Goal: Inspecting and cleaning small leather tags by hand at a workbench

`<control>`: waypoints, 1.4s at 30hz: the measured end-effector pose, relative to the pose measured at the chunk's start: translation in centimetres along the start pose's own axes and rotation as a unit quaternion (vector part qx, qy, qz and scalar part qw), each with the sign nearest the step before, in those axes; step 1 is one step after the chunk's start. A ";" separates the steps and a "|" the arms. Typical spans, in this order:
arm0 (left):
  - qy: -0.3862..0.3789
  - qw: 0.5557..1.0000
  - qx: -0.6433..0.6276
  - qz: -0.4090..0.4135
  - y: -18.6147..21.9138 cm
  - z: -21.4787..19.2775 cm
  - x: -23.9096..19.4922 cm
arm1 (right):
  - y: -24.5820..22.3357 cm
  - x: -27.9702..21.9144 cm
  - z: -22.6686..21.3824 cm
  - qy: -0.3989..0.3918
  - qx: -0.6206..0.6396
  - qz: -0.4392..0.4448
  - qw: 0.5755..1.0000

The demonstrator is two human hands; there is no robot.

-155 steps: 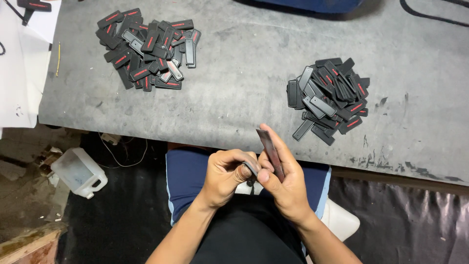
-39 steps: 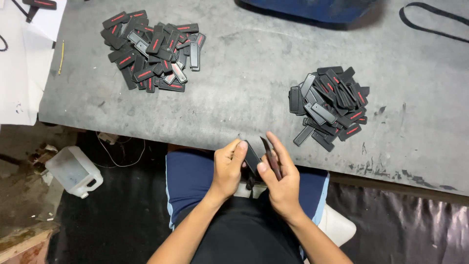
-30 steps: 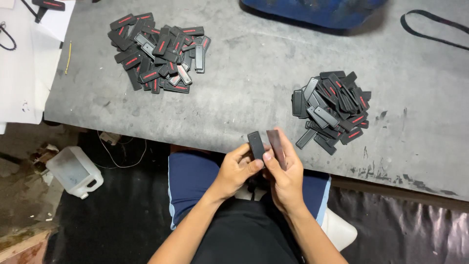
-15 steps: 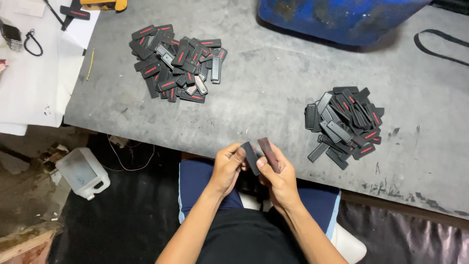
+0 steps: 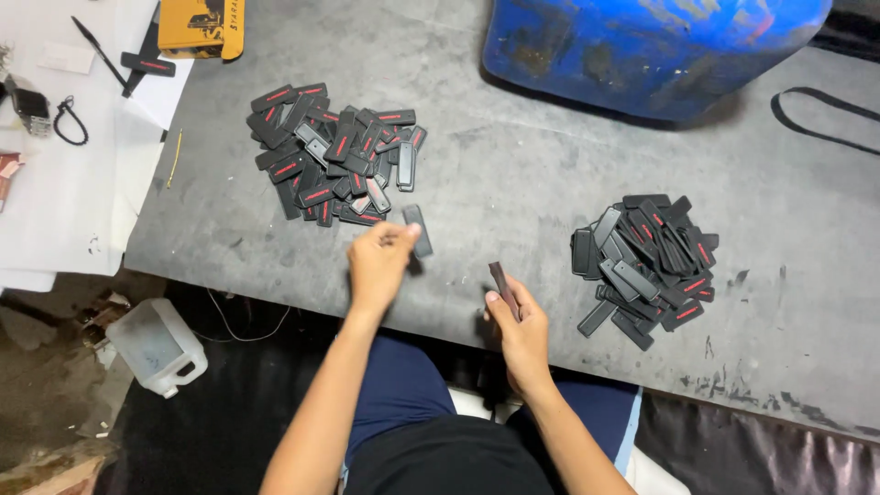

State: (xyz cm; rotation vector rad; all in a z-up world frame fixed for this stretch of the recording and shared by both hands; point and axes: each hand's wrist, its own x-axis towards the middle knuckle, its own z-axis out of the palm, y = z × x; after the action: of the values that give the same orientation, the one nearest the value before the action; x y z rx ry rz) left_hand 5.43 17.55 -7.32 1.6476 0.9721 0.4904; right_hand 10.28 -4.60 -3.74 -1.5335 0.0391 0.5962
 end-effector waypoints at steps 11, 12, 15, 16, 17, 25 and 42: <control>0.054 0.990 0.066 0.110 2.4 2.4 3.0 | 0.0 2.4 -8.6 0.143 -0.229 -0.092 0.958; -0.023 0.996 0.019 0.088 2.8 3.7 1.6 | -0.4 2.8 -9.5 0.171 -0.281 -0.102 0.939; -0.128 0.991 -0.045 0.019 3.5 7.8 -2.9 | -0.1 4.7 -11.3 0.228 -0.356 -0.118 0.898; -0.130 0.990 -0.045 0.020 2.9 9.0 -3.8 | 0.0 5.4 -11.2 0.231 -0.356 -0.117 0.898; -0.158 0.987 -0.035 0.002 2.4 10.3 -4.8 | 0.1 6.1 -11.2 0.247 -0.414 -0.162 0.861; -0.234 0.972 -0.015 -0.018 2.3 12.7 -9.6 | -0.5 7.4 -8.9 0.260 -0.589 -0.207 0.736; -0.185 0.976 -0.113 0.036 6.4 10.6 -11.3 | -1.8 3.5 -9.6 0.119 -0.040 0.007 0.992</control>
State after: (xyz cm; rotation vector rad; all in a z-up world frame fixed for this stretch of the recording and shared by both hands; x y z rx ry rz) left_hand 8.96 1.76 -2.77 1.5029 0.5613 0.3141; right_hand 17.19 -12.27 -4.09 -1.6774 0.2100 0.4263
